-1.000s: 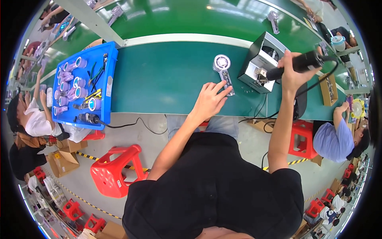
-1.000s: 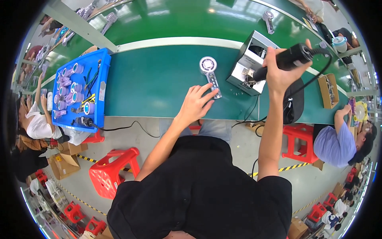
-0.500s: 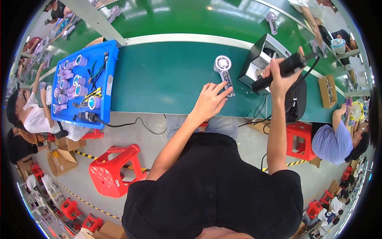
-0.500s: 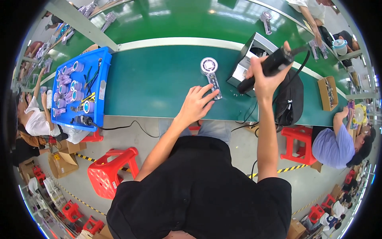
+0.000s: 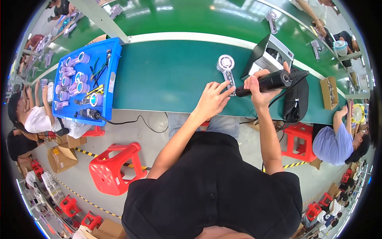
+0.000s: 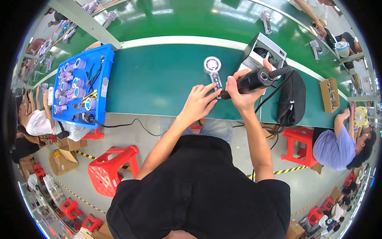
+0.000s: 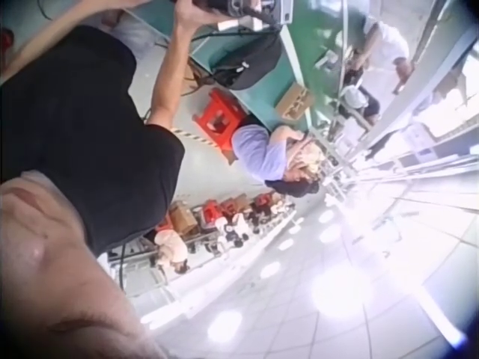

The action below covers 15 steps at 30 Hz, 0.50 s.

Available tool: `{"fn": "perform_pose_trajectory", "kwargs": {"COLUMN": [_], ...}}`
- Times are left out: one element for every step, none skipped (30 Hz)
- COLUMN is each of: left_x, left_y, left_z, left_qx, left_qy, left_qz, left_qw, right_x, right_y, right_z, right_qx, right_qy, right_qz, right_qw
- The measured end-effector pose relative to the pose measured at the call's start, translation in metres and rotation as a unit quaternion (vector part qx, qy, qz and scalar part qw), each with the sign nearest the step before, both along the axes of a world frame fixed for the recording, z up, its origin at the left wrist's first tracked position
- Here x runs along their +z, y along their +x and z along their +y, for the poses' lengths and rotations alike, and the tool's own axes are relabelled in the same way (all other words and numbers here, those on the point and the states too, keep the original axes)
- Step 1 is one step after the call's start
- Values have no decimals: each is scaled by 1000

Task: Using an electric screwdriver to fasten screws into electronic components on a factory assembly line.

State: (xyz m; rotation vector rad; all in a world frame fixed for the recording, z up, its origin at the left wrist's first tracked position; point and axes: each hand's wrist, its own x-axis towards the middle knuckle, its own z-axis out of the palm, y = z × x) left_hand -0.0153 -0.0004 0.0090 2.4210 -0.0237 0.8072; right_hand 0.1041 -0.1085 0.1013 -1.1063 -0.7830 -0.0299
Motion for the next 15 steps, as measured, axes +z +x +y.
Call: {"fn": "perform_pose_trajectory", "kwargs": {"left_x": [0, 0, -1, -1, -1, -1, -1, -2, -3, -4, -5, -6, -6, -6, -6], "left_y": [0, 0, -1, 0, 0, -1, 0, 0, 0, 1, 1, 2, 3, 3, 2], "left_z": [0, 1, 1, 1, 1, 0, 0, 0, 0, 0, 0, -1, 0, 0, 0], "left_qx": [1, 2, 2, 2, 1, 0, 2, 3, 2, 5, 7, 6, 8, 11, 12], "left_qy": [3, 7, 7, 5, 4, 3, 7, 11, 11, 22, 33, 32, 30, 27, 27], "left_qz": [2, 4, 5, 4, 3, 3, 2, 1, 2, 3, 5, 6, 4, 3, 2], "left_qw": [1000, 1000, 1000, 1000, 1000, 1000, 1000, 1000, 1000, 1000, 999, 999, 1000, 1000, 1000], "right_x": [0, -1, -1, -2, -5, -8, -13, -18, -22, -19, -25, -32, -33, -35, -37], "right_y": [-1, -1, -1, -1, 1, 1, 1, 0, -2, -11, -10, -9, -11, -13, -16], "right_z": [0, 0, -1, -2, -4, -5, -5, -6, -6, -6, -6, -7, -6, -5, -5], "right_qx": [1, 3, 6, 6, -3, -12, -12, -21, -30, -18, -19, -20, -21, -20, -17], "right_qy": [0, -3, -6, -6, -21, -35, -35, -33, -31, -34, -28, -22, -21, -22, -13], "right_qz": [0, -10, -20, -20, -35, -50, -50, -58, -65, -55, -88, -121, -113, -114, -104], "right_qw": [1000, 1000, 1000, 1000, 999, 998, 998, 998, 997, 998, 996, 992, 993, 993, 994]}}
